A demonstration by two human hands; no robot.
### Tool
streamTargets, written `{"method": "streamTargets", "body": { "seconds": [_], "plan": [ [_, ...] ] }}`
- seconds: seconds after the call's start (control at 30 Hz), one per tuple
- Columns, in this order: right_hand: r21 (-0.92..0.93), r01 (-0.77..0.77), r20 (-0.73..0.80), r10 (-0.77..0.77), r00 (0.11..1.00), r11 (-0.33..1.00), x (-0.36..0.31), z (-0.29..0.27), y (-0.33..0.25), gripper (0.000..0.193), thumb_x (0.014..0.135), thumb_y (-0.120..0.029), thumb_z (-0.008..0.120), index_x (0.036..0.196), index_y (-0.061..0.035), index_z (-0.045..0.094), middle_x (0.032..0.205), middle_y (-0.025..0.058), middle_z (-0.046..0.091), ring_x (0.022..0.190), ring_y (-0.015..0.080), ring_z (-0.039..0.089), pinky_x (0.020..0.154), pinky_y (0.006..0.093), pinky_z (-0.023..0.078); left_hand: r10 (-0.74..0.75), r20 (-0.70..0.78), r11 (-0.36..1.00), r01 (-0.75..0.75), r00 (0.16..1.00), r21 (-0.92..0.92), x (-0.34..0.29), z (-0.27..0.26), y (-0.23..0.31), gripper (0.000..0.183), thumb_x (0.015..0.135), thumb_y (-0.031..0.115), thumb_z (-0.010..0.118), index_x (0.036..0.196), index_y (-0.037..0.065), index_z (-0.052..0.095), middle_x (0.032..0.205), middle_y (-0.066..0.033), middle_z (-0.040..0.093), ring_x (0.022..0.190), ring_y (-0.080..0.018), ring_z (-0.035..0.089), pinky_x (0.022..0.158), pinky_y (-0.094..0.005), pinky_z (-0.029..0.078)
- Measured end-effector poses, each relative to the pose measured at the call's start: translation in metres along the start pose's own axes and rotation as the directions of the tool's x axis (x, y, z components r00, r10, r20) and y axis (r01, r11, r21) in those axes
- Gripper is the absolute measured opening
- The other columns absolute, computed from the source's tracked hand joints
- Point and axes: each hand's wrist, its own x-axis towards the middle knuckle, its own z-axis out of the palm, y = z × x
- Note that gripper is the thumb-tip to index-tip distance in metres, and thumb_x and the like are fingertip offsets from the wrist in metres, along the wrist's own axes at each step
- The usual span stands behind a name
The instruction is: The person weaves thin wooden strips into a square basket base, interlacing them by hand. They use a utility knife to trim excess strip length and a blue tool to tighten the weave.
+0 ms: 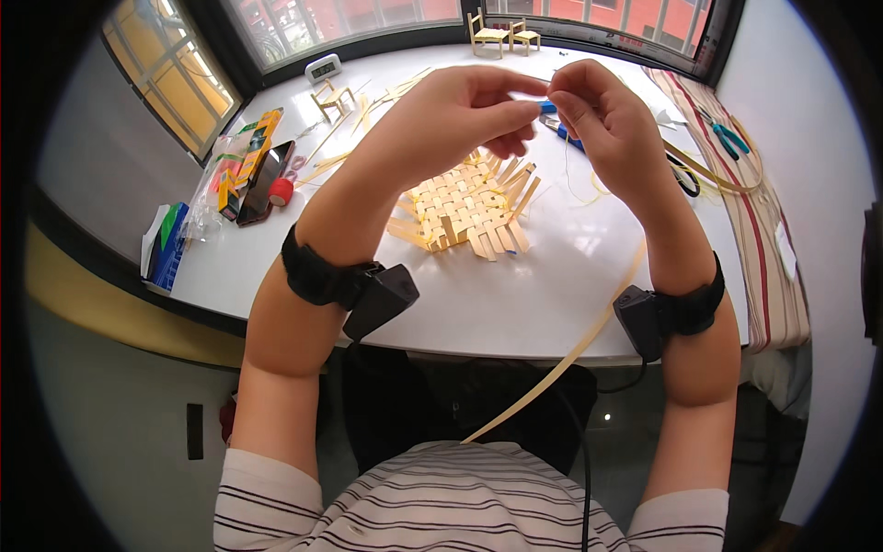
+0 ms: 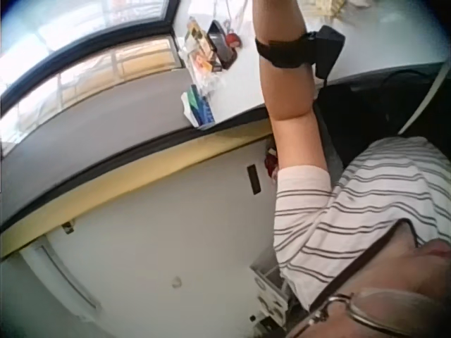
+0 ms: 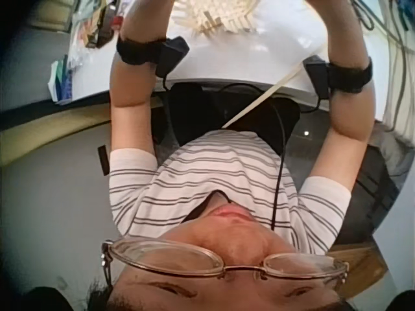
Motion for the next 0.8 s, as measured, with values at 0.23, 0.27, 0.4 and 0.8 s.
{"method": "streamTargets", "body": {
  "seconds": [0.23, 0.27, 0.4, 0.8],
  "plan": [
    [-0.131, -0.037, -0.018, 0.034, 0.999, 0.991, -0.002, -0.001, -0.002, 0.010, 0.099, -0.012, 0.062, 0.104, -0.0029, 0.062, 0.088, 0.0045, 0.069, 0.078, 0.0120, 0.062, 0.072, 0.0254, 0.049, -0.136, -0.070, 0.968, 0.147, 0.988, 0.203, -0.011, -0.015, -0.004, 0.028, 0.098, 0.024, 0.068, 0.110, -0.001, 0.072, 0.084, -0.0029, 0.070, 0.075, -0.0083, 0.065, 0.071, -0.0221, 0.053],
    [-0.148, -0.066, -0.003, 0.067, 0.998, 0.987, -0.002, -0.003, -0.003, 0.010, 0.100, -0.012, 0.062, 0.106, -0.0036, 0.063, 0.090, 0.0025, 0.068, 0.079, 0.0089, 0.059, 0.073, 0.0228, 0.048, -0.122, -0.096, 0.970, 0.139, 0.988, 0.200, -0.014, -0.016, -0.008, 0.028, 0.098, 0.024, 0.068, 0.109, -0.002, 0.072, 0.084, -0.0030, 0.070, 0.075, -0.0081, 0.065, 0.071, -0.0220, 0.053],
    [-0.124, -0.026, -0.031, 0.023, 0.999, 0.992, -0.003, -0.003, -0.003, 0.012, 0.097, -0.014, 0.068, 0.102, -0.0029, 0.068, 0.078, 0.0021, 0.066, 0.065, 0.0073, 0.053, 0.060, 0.0236, 0.042, -0.060, -0.172, 0.976, 0.094, 0.983, 0.196, -0.025, -0.023, -0.018, 0.027, 0.098, 0.022, 0.068, 0.109, -0.002, 0.072, 0.084, -0.0030, 0.070, 0.075, -0.0075, 0.064, 0.070, -0.0216, 0.052],
    [-0.277, -0.012, -0.108, -0.019, 0.994, 0.961, 0.002, -0.025, 0.030, 0.017, 0.096, -0.018, 0.070, 0.100, -0.0022, 0.073, 0.079, 0.0024, 0.070, 0.066, 0.0055, 0.055, 0.062, 0.0208, 0.045, 0.021, -0.272, 0.917, 0.090, 0.962, 0.388, -0.026, -0.044, -0.035, 0.024, 0.097, 0.019, 0.069, 0.108, -0.001, 0.073, 0.086, -0.0016, 0.071, 0.077, -0.0069, 0.063, 0.072, -0.0212, 0.052]
  ]
}}
